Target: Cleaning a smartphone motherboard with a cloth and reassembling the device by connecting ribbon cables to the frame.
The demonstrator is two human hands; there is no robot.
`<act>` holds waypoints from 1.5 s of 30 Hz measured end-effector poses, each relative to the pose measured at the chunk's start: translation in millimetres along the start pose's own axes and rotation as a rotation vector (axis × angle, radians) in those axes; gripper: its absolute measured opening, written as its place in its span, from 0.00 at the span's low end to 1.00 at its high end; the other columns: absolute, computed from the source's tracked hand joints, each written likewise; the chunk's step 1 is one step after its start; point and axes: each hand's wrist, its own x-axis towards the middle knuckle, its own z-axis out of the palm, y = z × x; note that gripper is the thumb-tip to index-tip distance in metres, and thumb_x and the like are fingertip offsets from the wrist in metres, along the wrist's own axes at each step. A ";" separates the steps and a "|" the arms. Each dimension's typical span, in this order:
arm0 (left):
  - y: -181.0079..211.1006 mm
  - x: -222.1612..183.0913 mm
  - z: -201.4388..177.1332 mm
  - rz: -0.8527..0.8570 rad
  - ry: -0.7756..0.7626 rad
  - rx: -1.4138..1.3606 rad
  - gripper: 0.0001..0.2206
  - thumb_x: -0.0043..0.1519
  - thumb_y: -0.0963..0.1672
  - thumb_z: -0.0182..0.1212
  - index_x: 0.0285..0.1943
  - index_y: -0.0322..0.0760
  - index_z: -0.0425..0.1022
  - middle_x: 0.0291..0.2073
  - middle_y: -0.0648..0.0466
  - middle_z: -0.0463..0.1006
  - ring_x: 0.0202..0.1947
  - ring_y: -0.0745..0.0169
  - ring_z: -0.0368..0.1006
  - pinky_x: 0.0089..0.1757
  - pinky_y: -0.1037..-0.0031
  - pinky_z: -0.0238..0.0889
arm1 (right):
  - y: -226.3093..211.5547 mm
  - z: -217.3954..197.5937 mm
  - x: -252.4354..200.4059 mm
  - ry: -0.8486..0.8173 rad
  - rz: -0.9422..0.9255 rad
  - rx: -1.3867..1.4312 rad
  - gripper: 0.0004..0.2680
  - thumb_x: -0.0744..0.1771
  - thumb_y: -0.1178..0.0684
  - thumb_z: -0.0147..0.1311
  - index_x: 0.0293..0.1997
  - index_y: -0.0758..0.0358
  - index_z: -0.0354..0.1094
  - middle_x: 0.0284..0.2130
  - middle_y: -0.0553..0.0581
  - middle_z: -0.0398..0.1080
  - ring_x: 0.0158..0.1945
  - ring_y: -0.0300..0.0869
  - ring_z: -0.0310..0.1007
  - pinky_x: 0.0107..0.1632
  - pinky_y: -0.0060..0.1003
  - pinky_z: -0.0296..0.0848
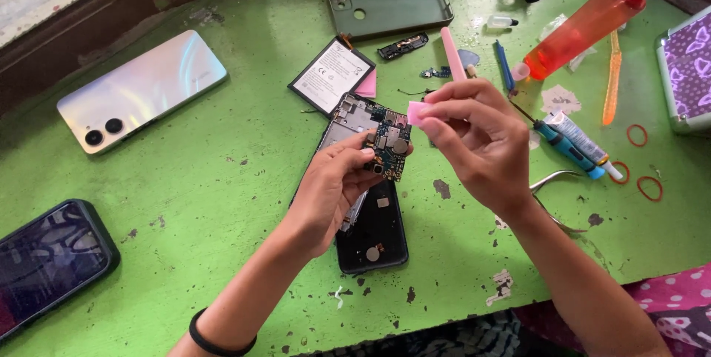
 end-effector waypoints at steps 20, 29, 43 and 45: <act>7.7 -0.2 2.5 -0.039 0.121 0.149 0.21 0.62 0.39 0.51 0.65 0.31 0.74 0.54 0.49 0.81 0.47 0.64 0.76 0.52 0.75 0.70 | 11.7 3.2 -5.6 -0.222 -0.690 -0.911 0.08 0.69 0.63 0.57 0.53 0.61 0.76 0.41 0.50 0.72 0.41 0.45 0.61 0.44 0.38 0.57; 7.5 0.1 1.4 -0.021 0.110 0.105 0.23 0.62 0.39 0.50 0.69 0.27 0.69 0.51 0.44 0.81 0.44 0.62 0.76 0.52 0.74 0.71 | 20.6 7.2 -9.1 -0.245 -0.573 -0.772 0.07 0.67 0.63 0.58 0.49 0.60 0.73 0.35 0.53 0.70 0.39 0.44 0.59 0.42 0.36 0.56; 6.6 -1.2 3.9 -0.028 -0.024 0.236 0.21 0.65 0.40 0.45 0.67 0.31 0.72 0.55 0.47 0.80 0.49 0.64 0.75 0.56 0.74 0.68 | 22.8 8.1 -13.5 -0.274 -0.543 -0.725 0.08 0.69 0.60 0.56 0.53 0.64 0.71 0.36 0.54 0.70 0.41 0.44 0.60 0.42 0.35 0.57; -0.1 6.6 -6.0 -0.003 0.067 0.145 0.27 0.63 0.41 0.51 0.74 0.28 0.62 0.50 0.45 0.82 0.48 0.63 0.76 0.56 0.71 0.70 | 6.0 12.0 -13.2 -0.358 -0.626 -0.682 0.07 0.67 0.64 0.60 0.49 0.66 0.72 0.40 0.57 0.72 0.42 0.49 0.65 0.47 0.42 0.62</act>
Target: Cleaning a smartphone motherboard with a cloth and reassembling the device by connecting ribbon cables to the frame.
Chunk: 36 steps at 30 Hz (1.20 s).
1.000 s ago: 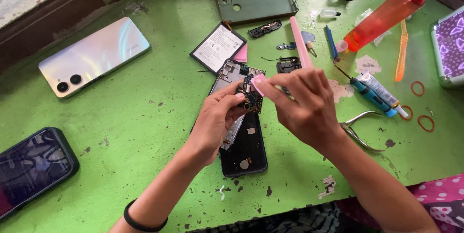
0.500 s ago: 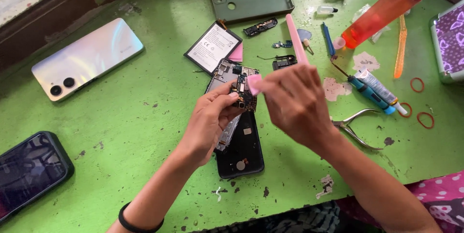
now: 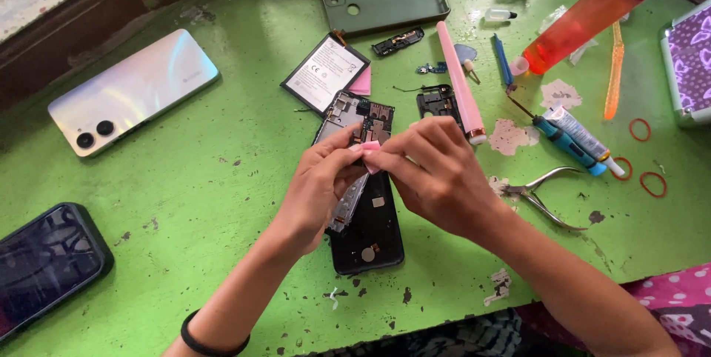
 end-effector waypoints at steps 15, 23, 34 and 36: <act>8.9 -6.3 11.5 -0.064 -0.090 0.015 0.23 0.62 0.38 0.49 0.69 0.27 0.69 0.58 0.42 0.78 0.49 0.63 0.75 0.53 0.77 0.69 | 22.5 10.8 -15.4 0.036 0.109 -0.103 0.11 0.68 0.62 0.57 0.55 0.54 0.72 0.37 0.49 0.69 0.43 0.43 0.60 0.45 0.37 0.56; 15.6 -5.5 -7.6 0.109 0.151 0.107 0.20 0.66 0.40 0.46 0.66 0.28 0.71 0.50 0.41 0.81 0.46 0.56 0.78 0.48 0.70 0.71 | 42.3 -6.9 -11.7 0.022 0.380 0.062 0.09 0.65 0.64 0.60 0.49 0.61 0.76 0.33 0.57 0.72 0.39 0.47 0.69 0.44 0.38 0.68; 24.4 -21.1 20.8 0.160 0.279 0.610 0.21 0.65 0.43 0.44 0.68 0.42 0.71 0.62 0.44 0.76 0.57 0.54 0.74 0.54 0.68 0.72 | 83.4 -60.6 -28.5 0.432 0.411 0.112 0.11 0.67 0.65 0.46 0.24 0.61 0.70 0.16 0.50 0.60 0.22 0.37 0.55 0.28 0.32 0.59; 23.3 -24.7 21.4 0.019 0.246 0.562 0.21 0.65 0.41 0.48 0.67 0.46 0.74 0.47 0.44 0.84 0.24 0.65 0.64 0.25 0.81 0.57 | 109.4 -90.9 -47.5 0.986 0.785 -0.096 0.12 0.71 0.67 0.49 0.27 0.60 0.61 0.23 0.49 0.60 0.25 0.34 0.52 0.28 0.28 0.57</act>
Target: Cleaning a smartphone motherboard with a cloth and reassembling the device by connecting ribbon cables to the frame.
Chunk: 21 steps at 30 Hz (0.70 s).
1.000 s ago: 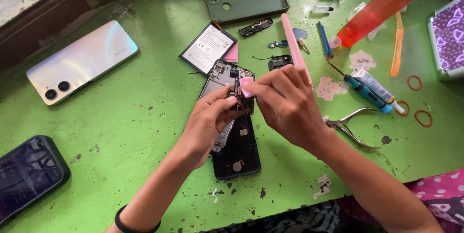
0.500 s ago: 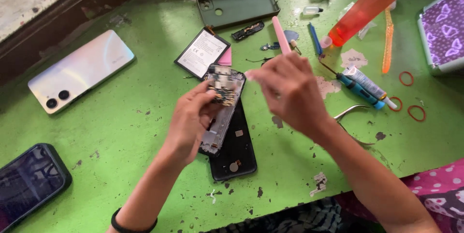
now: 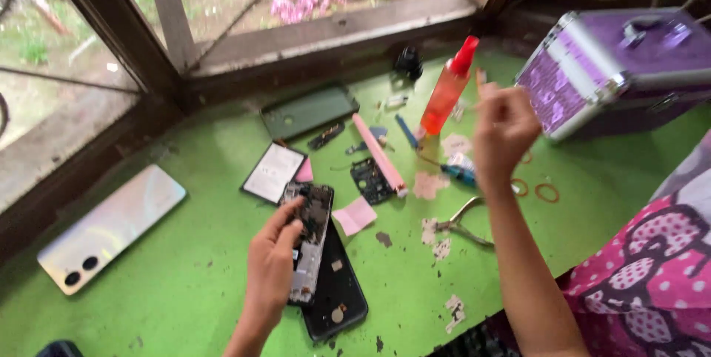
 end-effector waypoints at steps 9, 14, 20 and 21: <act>2.2 -0.6 -9.8 0.257 0.153 0.218 0.19 0.64 0.43 0.55 0.63 0.55 0.80 0.45 0.56 0.86 0.25 0.68 0.63 0.30 0.74 0.58 | 211.4 -29.1 2.8 -0.522 0.260 -1.081 0.10 0.65 0.53 0.52 0.43 0.64 0.78 0.31 0.68 0.75 0.34 0.61 0.76 0.32 0.59 0.75; 1.0 -3.8 -7.2 0.265 0.095 0.166 0.21 0.63 0.40 0.56 0.65 0.56 0.76 0.53 0.50 0.84 0.21 0.70 0.68 0.23 0.80 0.66 | 150.6 -44.3 20.6 -0.622 0.609 -0.857 0.11 0.66 0.59 0.45 0.47 0.66 0.76 0.31 0.63 0.73 0.31 0.52 0.70 0.28 0.48 0.65; 2.4 -6.8 -14.1 0.552 0.086 0.355 0.21 0.64 0.38 0.52 0.67 0.44 0.72 0.58 0.45 0.78 0.53 0.55 0.78 0.55 0.70 0.76 | 83.3 -96.4 15.9 -0.444 0.724 -0.456 0.11 0.71 0.60 0.45 0.62 0.67 0.63 0.45 0.64 0.71 0.37 0.46 0.73 0.33 0.36 0.72; 1.7 -6.9 -14.2 0.567 0.107 0.393 0.21 0.64 0.37 0.52 0.67 0.42 0.71 0.55 0.45 0.80 0.49 0.56 0.80 0.52 0.71 0.79 | 109.6 -110.9 7.2 -0.358 0.540 -0.340 0.12 0.70 0.60 0.48 0.61 0.69 0.66 0.45 0.64 0.71 0.35 0.46 0.74 0.37 0.41 0.74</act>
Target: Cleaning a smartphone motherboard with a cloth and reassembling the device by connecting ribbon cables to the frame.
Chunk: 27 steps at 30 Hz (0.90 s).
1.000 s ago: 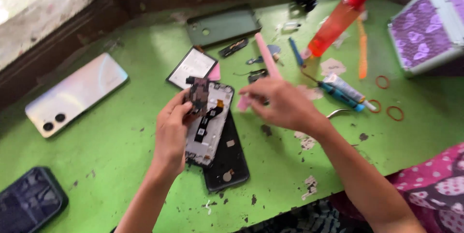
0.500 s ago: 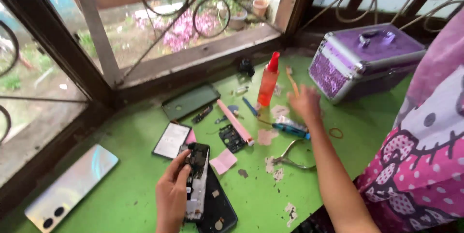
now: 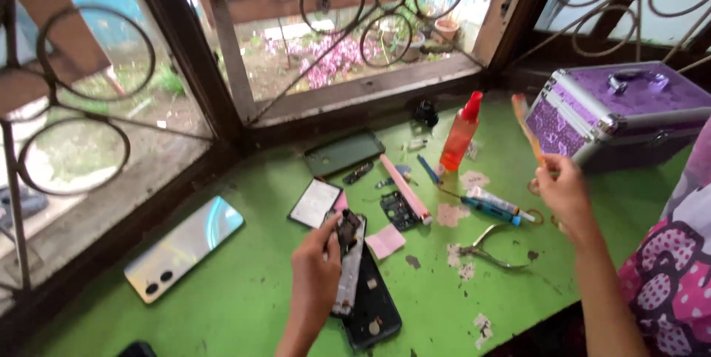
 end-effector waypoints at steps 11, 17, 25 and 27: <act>-63.5 15.5 13.0 0.155 0.091 0.065 0.15 0.66 0.39 0.54 0.59 0.46 0.80 0.44 0.49 0.82 0.42 0.52 0.81 0.40 0.67 0.77 | -176.4 39.4 -145.3 -0.571 0.224 0.487 0.14 0.67 0.58 0.56 0.60 0.69 0.66 0.44 0.67 0.70 0.45 0.51 0.73 0.48 0.46 0.76; -54.1 11.0 9.5 0.269 0.171 0.134 0.12 0.68 0.41 0.53 0.57 0.38 0.80 0.48 0.42 0.78 0.52 0.41 0.75 0.51 0.58 0.70 | -165.4 111.9 -188.8 -1.016 0.368 0.750 0.13 0.67 0.60 0.56 0.58 0.68 0.66 0.42 0.61 0.70 0.42 0.45 0.73 0.46 0.37 0.76; -34.9 3.9 24.6 0.056 0.040 -0.468 0.16 0.70 0.50 0.52 0.54 0.39 0.81 0.48 0.45 0.82 0.55 0.53 0.76 0.56 0.61 0.66 | -172.9 140.8 -203.3 -1.126 0.226 0.749 0.11 0.67 0.60 0.59 0.54 0.68 0.67 0.37 0.63 0.73 0.29 0.43 0.74 0.23 0.34 0.76; -28.4 1.3 21.7 -0.083 0.090 -0.716 0.18 0.72 0.50 0.49 0.38 0.36 0.78 0.36 0.47 0.81 0.40 0.56 0.79 0.50 0.63 0.69 | -179.7 128.2 -182.6 -1.193 -0.153 0.276 0.09 0.68 0.52 0.57 0.52 0.61 0.76 0.39 0.59 0.78 0.40 0.43 0.78 0.42 0.35 0.80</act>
